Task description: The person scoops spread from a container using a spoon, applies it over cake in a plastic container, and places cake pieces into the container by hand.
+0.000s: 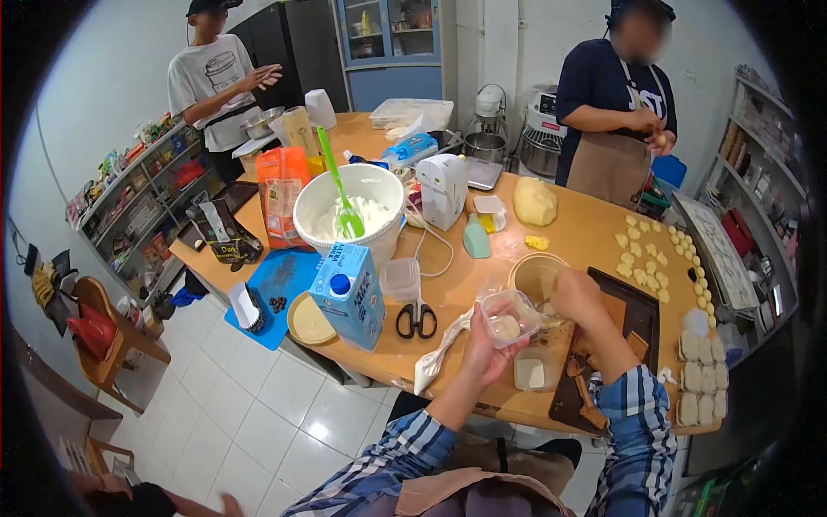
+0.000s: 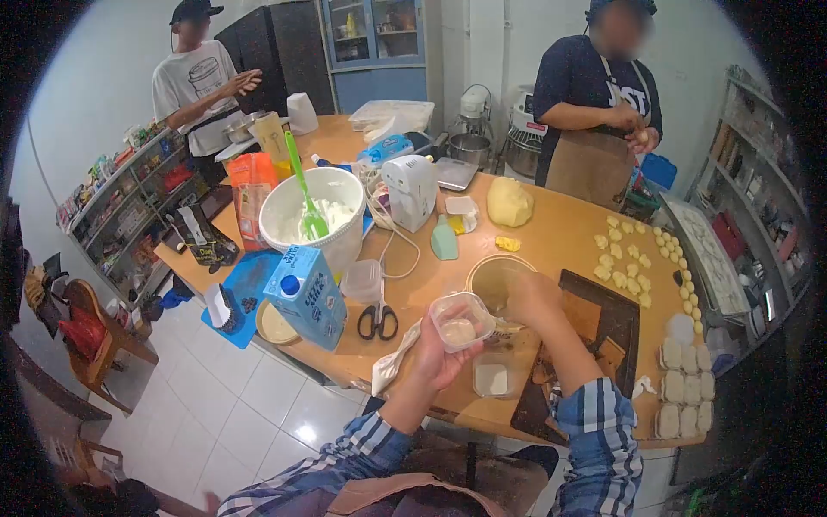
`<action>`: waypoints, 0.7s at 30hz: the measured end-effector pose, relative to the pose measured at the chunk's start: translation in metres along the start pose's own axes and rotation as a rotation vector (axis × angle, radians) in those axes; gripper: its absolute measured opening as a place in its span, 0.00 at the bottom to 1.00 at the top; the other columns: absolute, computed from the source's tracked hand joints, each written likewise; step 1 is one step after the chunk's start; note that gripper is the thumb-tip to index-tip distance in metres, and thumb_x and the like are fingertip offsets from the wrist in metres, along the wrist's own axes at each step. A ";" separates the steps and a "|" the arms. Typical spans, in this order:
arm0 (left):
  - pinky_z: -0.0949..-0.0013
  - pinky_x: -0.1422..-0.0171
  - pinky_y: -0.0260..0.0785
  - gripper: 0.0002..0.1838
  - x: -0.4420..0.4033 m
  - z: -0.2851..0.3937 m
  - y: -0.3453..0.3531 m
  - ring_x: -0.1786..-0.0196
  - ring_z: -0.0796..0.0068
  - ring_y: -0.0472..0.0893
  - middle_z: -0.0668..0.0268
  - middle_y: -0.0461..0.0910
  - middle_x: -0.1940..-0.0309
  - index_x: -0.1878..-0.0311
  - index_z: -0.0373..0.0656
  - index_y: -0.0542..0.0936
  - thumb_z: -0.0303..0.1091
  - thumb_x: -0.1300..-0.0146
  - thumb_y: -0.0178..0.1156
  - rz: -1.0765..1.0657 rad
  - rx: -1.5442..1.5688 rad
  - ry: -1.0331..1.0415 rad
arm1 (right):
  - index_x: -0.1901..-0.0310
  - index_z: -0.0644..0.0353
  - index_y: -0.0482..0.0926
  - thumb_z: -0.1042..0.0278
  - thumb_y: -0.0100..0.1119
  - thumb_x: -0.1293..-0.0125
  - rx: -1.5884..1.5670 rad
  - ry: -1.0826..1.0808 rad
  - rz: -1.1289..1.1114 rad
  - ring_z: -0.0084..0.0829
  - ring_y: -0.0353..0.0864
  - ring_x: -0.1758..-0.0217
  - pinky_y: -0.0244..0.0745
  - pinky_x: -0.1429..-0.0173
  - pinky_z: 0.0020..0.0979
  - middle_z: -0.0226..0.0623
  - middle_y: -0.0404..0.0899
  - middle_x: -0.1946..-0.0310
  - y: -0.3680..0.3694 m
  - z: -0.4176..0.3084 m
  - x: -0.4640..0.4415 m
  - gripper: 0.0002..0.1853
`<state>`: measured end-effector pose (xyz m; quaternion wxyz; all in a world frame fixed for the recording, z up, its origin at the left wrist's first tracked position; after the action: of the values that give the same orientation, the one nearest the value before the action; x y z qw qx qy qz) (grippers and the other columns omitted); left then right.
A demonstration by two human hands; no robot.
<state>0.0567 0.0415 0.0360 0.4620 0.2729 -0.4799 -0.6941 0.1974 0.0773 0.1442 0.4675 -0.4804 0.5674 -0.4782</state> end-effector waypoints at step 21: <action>0.65 0.59 0.78 0.33 0.015 0.010 0.004 0.55 0.68 0.77 0.62 0.73 0.55 0.43 0.45 0.66 0.65 0.37 0.36 0.030 0.039 0.019 | 0.74 0.65 0.78 0.72 0.56 0.47 -0.801 0.182 0.094 0.20 0.67 0.79 0.62 0.74 0.23 0.29 0.72 0.83 -0.044 0.097 0.030 0.06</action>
<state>0.0436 0.0315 0.0446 0.4715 0.2812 -0.4930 -0.6750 0.2945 0.0353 0.1754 0.2130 -0.5538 0.7689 -0.2383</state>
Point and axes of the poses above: each hand's wrist, its own x-axis away from the middle knuckle, its own y-axis out of the palm, z = x × y, the point moved 4 cm from there along -x, towards the middle knuckle
